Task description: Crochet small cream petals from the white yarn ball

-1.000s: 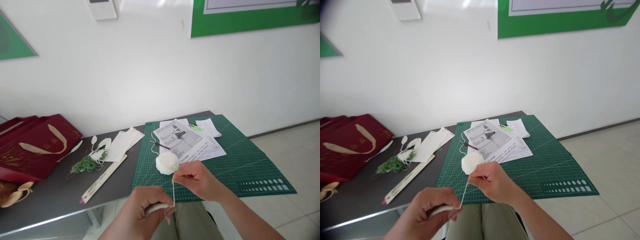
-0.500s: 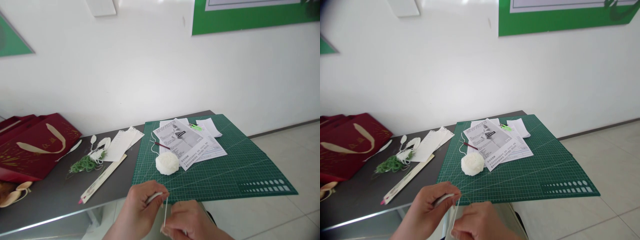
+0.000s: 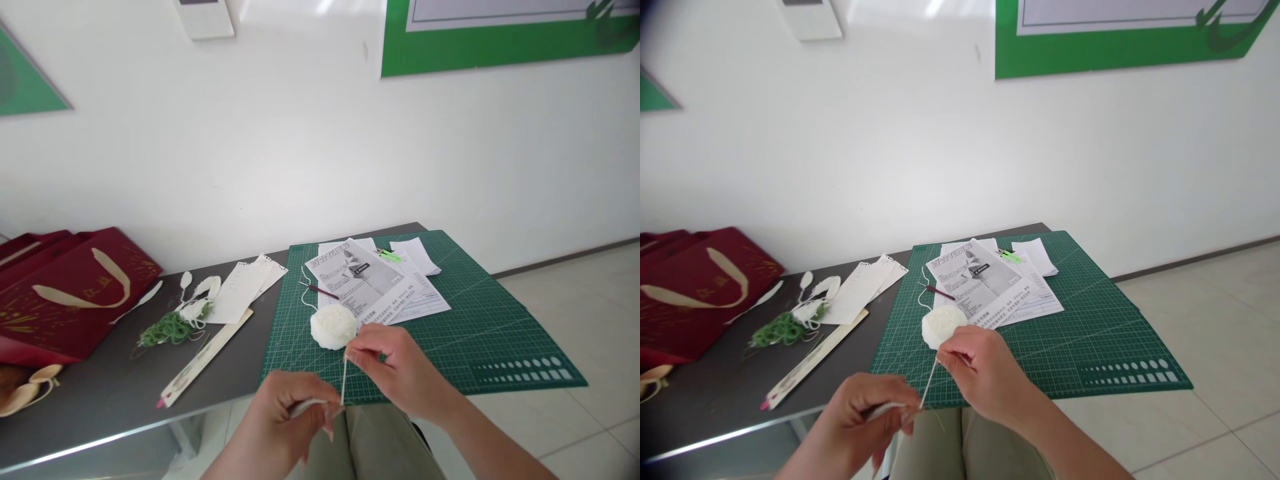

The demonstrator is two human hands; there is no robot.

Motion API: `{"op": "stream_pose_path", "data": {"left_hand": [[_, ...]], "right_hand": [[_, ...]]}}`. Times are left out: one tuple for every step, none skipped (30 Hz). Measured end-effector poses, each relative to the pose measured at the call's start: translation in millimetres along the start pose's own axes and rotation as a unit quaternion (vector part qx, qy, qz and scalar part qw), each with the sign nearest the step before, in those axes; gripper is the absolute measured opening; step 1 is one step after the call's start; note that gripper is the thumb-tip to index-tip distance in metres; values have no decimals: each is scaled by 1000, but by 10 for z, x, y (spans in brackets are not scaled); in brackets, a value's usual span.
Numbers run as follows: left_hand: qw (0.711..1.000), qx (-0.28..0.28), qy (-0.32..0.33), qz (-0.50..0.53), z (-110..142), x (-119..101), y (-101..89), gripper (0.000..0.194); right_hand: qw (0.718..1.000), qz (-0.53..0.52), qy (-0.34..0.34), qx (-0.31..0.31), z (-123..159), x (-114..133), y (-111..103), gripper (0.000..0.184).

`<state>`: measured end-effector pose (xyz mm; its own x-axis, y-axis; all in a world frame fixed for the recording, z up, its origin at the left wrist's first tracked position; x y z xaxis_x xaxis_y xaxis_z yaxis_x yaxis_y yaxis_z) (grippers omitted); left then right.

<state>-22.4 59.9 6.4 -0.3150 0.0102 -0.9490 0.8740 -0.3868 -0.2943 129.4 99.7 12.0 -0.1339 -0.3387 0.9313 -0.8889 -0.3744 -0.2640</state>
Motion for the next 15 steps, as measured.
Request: {"op": "stream_pose_path", "data": {"left_hand": [[1000, -9, 1, 25, 9, 14, -8, 18], [999, -16, 1, 42, 19, 26, -12, 16], [998, -22, -6, 54, 28, 41, -13, 16], [997, -26, -18, 64, 38, 61, -10, 16], [996, -30, -36, 71, 48, 84, -6, 16], [995, -35, -54, 74, 57, 106, -5, 18], [994, -41, -66, 71, 65, 121, -9, 19], [995, -46, -67, 62, 70, 124, -18, 20], [996, -50, -59, 45, 70, 115, -32, 21], [997, -53, -42, 20, 68, 97, -48, 23], [998, -57, -19, -13, 65, 70, -68, 24], [997, -65, 7, -52, 63, 39, -88, 25], [992, -77, 35, -92, 62, 3, -109, 24], [986, -91, 63, -128, 64, -33, -125, 22], [978, -104, 87, -159, 65, -65, -133, 20]], "right_hand": [[997, -64, 38, 28, -10, -129, 48, 26], [990, -114, 66, 56, -13, -243, 107, 27], [982, -148, 81, 81, -12, -339, 171, 32], [976, -171, 90, 101, -7, -419, 236, 38], [971, -187, 96, 113, 1, -487, 300, 43], [967, -202, 102, 118, 14, -541, 360, 48], [964, -214, 106, 118, 33, -578, 415, 51], [962, -222, 108, 115, 60, -597, 464, 53], [962, -226, 108, 110, 93, -597, 504, 54], [962, -227, 106, 105, 132, -581, 534, 54], [964, -226, 103, 99, 176, -553, 555, 52], [966, -220, 97, 91, 220, -513, 566, 51], [971, -207, 85, 83, 262, -462, 570, 49], [977, -186, 66, 76, 301, -405, 571, 49], [984, -157, 43, 70, 335, -346, 576, 49]]}}
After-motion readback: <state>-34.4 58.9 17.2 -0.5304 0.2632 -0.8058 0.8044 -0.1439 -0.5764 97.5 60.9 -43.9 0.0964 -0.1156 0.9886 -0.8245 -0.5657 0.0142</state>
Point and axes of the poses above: each hand's wrist, its own z-axis away from the middle knuckle, its own y-axis out of the palm, x = y × z, the point moved 6 cm from there along -z, towards the middle knuckle, and after that the axes turned 2 degrees about -z, right-handed, at the moved point
